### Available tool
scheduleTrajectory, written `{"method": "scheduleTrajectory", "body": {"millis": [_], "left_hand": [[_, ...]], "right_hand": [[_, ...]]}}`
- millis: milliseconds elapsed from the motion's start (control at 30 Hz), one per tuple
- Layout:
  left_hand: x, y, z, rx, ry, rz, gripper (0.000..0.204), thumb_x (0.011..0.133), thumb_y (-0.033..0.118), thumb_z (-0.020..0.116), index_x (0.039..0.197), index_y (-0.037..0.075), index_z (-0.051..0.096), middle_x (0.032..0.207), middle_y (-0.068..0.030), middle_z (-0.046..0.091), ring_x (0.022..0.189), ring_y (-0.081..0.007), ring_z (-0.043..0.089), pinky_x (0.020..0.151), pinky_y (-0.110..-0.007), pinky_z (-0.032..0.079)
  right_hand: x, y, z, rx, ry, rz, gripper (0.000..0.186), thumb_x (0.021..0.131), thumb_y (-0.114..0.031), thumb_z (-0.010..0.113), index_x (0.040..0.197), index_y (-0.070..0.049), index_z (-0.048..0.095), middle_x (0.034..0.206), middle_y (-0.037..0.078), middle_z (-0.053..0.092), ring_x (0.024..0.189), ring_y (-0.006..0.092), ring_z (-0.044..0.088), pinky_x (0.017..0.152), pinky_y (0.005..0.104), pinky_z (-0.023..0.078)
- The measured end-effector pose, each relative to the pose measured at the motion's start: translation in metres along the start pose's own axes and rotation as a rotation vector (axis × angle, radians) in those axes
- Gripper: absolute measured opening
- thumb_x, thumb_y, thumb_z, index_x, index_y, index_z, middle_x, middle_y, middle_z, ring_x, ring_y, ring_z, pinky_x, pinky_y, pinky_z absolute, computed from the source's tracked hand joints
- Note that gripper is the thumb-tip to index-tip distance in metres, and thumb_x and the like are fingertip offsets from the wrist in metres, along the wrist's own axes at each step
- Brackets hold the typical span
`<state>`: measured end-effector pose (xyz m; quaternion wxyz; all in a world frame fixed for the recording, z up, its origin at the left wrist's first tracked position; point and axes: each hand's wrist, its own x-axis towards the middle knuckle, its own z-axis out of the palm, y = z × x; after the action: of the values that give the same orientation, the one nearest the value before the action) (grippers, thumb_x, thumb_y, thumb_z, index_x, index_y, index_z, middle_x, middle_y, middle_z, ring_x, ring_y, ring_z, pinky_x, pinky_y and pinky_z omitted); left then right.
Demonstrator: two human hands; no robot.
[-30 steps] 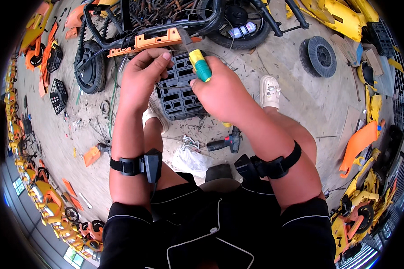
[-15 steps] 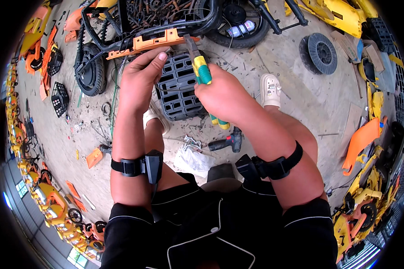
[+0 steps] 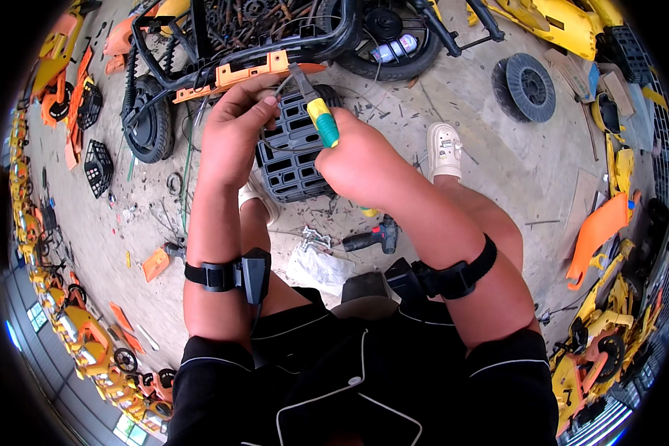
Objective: The person cuts a black wire tie from an orange frame component of a motorcycle using yellow and green pliers.
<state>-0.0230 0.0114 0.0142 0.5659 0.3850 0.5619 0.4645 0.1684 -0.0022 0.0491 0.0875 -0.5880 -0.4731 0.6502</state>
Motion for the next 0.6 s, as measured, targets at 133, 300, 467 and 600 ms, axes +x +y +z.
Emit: {"method": "scheduleTrajectory", "body": {"millis": [133, 300, 467, 600], "left_hand": [[0.003, -0.004, -0.001, -0.03, 0.002, 0.004, 0.022, 0.092, 0.0, 0.066, 0.113, -0.002, 0.063, 0.094, -0.0058, 0.07, 0.082, -0.0117, 0.063, 0.072, -0.025, 0.05], [0.002, -0.007, 0.004, -0.003, -0.001, -0.027, 0.024, 0.09, 0.002, 0.07, 0.111, -0.001, 0.06, 0.093, -0.0066, 0.07, 0.08, -0.0125, 0.065, 0.071, -0.025, 0.052], [0.002, -0.006, 0.007, 0.032, -0.01, -0.031, 0.026, 0.088, 0.001, 0.072, 0.109, -0.001, 0.057, 0.093, -0.0072, 0.07, 0.079, -0.0124, 0.065, 0.071, -0.025, 0.052], [0.001, -0.005, 0.006, 0.046, 0.0, -0.046, 0.026, 0.088, 0.001, 0.072, 0.108, -0.001, 0.057, 0.091, -0.0068, 0.07, 0.079, -0.0127, 0.066, 0.07, -0.025, 0.052]], "right_hand": [[-0.003, 0.0, 0.0, -0.038, 0.032, -0.057, 0.055, 0.082, -0.006, 0.056, 0.136, 0.001, 0.046, 0.092, 0.02, 0.067, 0.079, 0.0304, 0.068, 0.069, 0.0407, 0.052], [-0.008, -0.008, 0.001, -0.141, 0.048, -0.045, 0.059, 0.082, -0.006, 0.055, 0.14, 0.002, 0.042, 0.097, 0.024, 0.067, 0.084, 0.0353, 0.068, 0.073, 0.0426, 0.052], [0.001, 0.008, 0.01, -0.209, 0.105, -0.103, 0.065, 0.082, -0.005, 0.056, 0.145, -0.003, 0.041, 0.09, 0.016, 0.064, 0.07, 0.0224, 0.063, 0.063, 0.0359, 0.05], [0.004, 0.012, 0.011, -0.285, 0.131, -0.162, 0.064, 0.082, -0.004, 0.055, 0.145, -0.002, 0.04, 0.104, 0.023, 0.065, 0.086, 0.034, 0.066, 0.075, 0.0406, 0.052]]}}
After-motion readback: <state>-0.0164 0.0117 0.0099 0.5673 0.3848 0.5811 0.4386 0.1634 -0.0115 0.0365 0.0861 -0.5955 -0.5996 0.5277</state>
